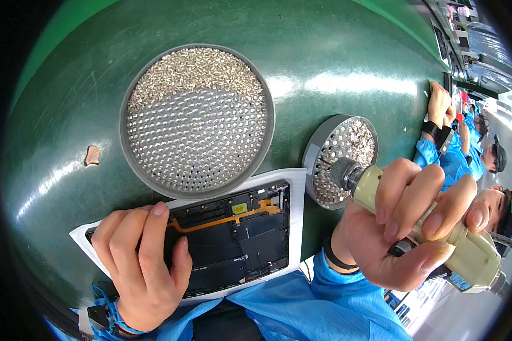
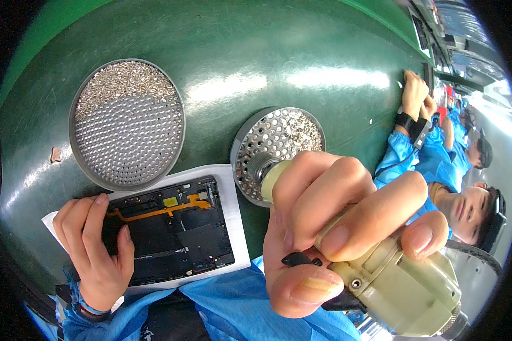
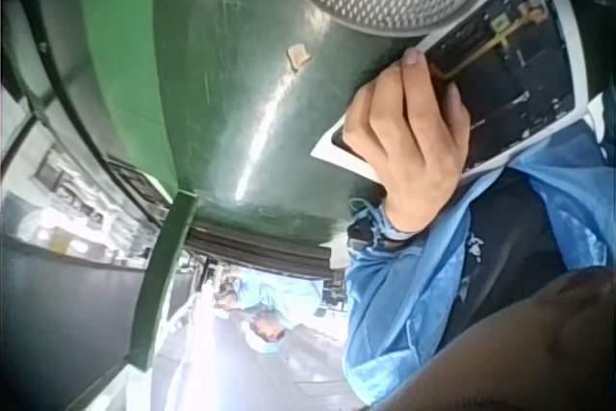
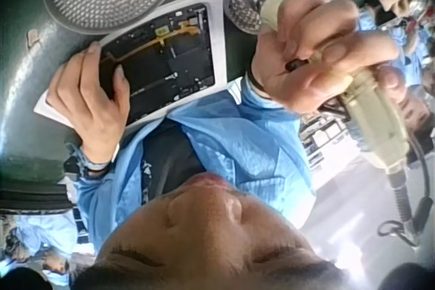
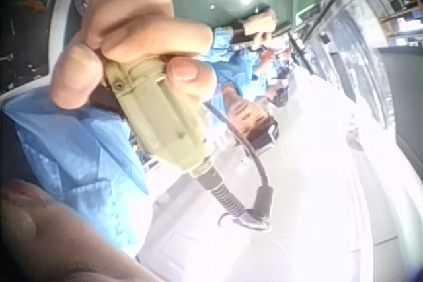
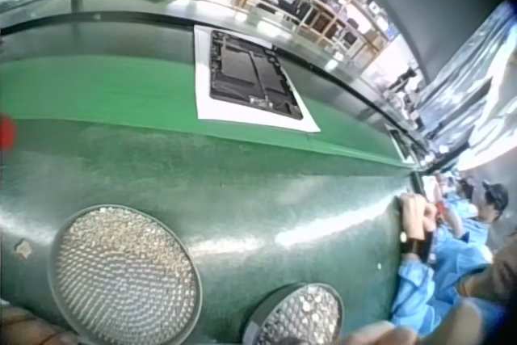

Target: The person assembles the internal electronic components and ribbon cables into a tablet chassis by securing them with screws using an electric screwdriver.

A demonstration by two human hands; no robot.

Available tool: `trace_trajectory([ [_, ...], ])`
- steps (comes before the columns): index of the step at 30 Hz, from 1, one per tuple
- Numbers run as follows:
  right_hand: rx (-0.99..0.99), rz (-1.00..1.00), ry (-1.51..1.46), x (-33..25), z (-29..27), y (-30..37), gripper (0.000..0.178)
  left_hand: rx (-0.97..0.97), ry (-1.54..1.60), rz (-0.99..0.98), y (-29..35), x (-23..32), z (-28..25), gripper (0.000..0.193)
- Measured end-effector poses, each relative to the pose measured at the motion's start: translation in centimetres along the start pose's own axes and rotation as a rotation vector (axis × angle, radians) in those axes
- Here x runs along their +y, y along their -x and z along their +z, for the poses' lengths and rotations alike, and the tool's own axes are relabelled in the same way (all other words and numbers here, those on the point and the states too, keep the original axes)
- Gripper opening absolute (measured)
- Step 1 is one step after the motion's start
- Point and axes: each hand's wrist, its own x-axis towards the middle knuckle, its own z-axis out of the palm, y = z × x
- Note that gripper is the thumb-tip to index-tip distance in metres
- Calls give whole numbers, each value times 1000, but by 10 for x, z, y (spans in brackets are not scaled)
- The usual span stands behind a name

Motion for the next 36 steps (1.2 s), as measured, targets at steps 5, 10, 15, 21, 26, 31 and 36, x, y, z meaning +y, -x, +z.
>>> trace_trajectory([
  [5,2,-5,-38,2,5,1,50,17,-7,-7,3,0,0,52],
  [10,57,-80,-149,-18,8,-2,56,57,17,-10,0,1,2,52],
  [15,-150,66,-259,-32,27,11,71,39,61,-19,4,-1,0,59],
  [21,155,290,-149,-36,48,14,49,77,82,-13,2,-3,5,61],
  [26,19,210,-263,-16,34,13,37,122,41,-11,2,-2,8,58],
  [31,-249,171,-222,-9,22,7,54,147,51,4,1,-4,13,56],
  [36,-234,109,-179,-2,36,10,60,98,58,1,3,-5,3,58],
])
